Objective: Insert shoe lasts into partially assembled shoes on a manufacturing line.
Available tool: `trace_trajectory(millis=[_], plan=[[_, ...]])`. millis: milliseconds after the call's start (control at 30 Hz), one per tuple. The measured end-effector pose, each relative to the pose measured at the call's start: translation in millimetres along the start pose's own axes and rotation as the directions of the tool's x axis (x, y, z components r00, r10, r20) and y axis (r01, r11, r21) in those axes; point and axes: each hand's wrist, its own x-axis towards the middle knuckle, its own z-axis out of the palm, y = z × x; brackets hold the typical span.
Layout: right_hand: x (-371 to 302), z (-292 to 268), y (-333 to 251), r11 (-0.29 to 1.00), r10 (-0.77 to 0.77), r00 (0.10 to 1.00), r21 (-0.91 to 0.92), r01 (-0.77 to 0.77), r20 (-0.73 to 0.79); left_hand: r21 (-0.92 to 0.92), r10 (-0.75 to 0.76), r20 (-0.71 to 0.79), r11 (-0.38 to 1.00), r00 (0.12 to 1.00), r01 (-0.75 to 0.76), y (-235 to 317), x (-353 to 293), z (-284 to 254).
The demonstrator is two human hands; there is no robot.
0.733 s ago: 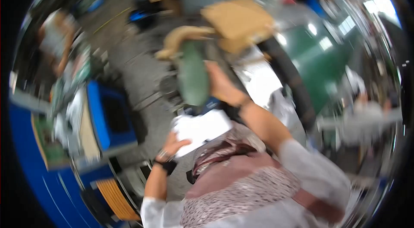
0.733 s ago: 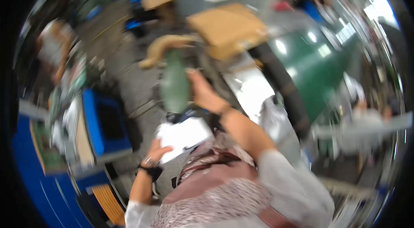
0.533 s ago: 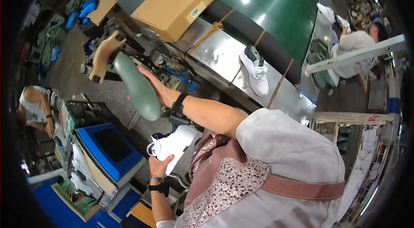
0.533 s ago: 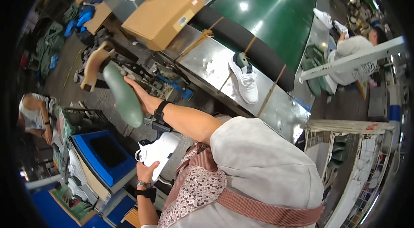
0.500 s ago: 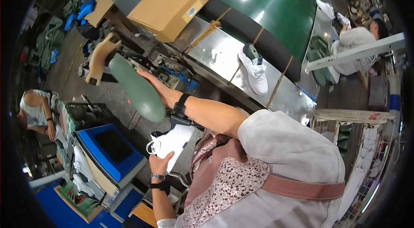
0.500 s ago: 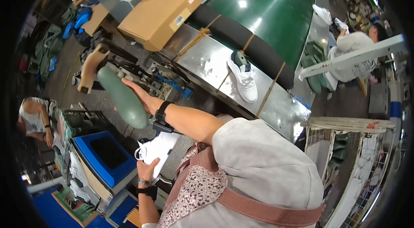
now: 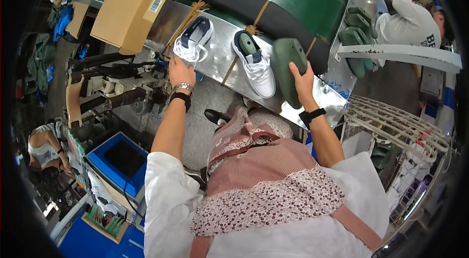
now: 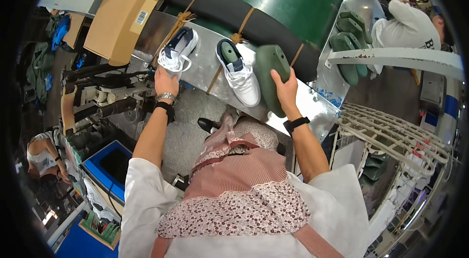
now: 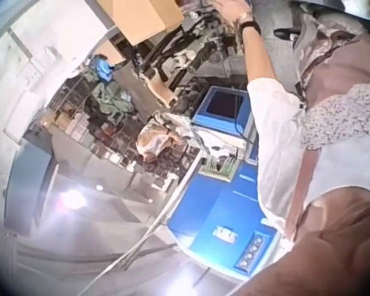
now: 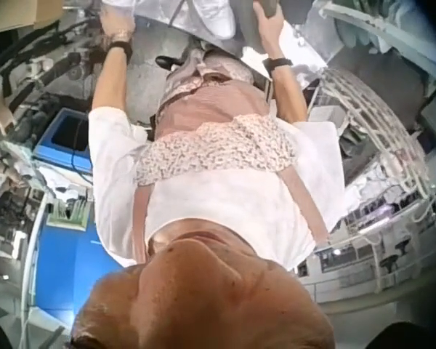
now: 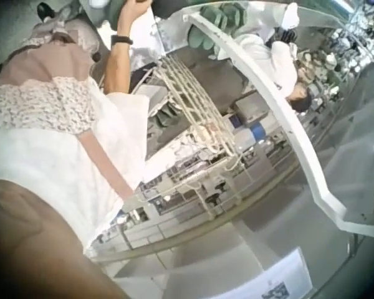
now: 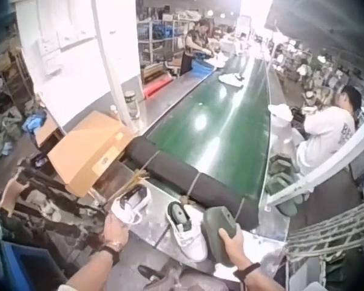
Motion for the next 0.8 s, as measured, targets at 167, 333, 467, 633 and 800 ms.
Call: trace_trajectory(millis=[167,333,467,633,800], plan=[[-5,-41,70,0.913,-0.089,0.977,-0.407,0.003,-0.193,-0.314,0.076,0.072,0.948,0.995,-0.049,171,-78,13],[-6,-32,45,0.800,-0.251,0.964,-0.540,0.260,0.091,-0.528,-0.441,0.284,0.669,0.851,0.523,236,-51,68],[-8,-25,6,0.933,-0.295,0.949,-0.247,0.261,-0.111,-0.706,-0.284,0.476,0.441,0.833,0.554,186,-64,39],[-22,82,-61,0.896,-0.163,0.801,0.426,-0.124,0.576,-0.687,0.219,0.547,-0.434,0.808,0.583,122,-99,-50],[-82,224,-131,0.925,-0.297,0.663,0.378,0.022,0.688,-0.795,-0.152,0.509,-0.462,0.847,0.394,46,-123,-128]])
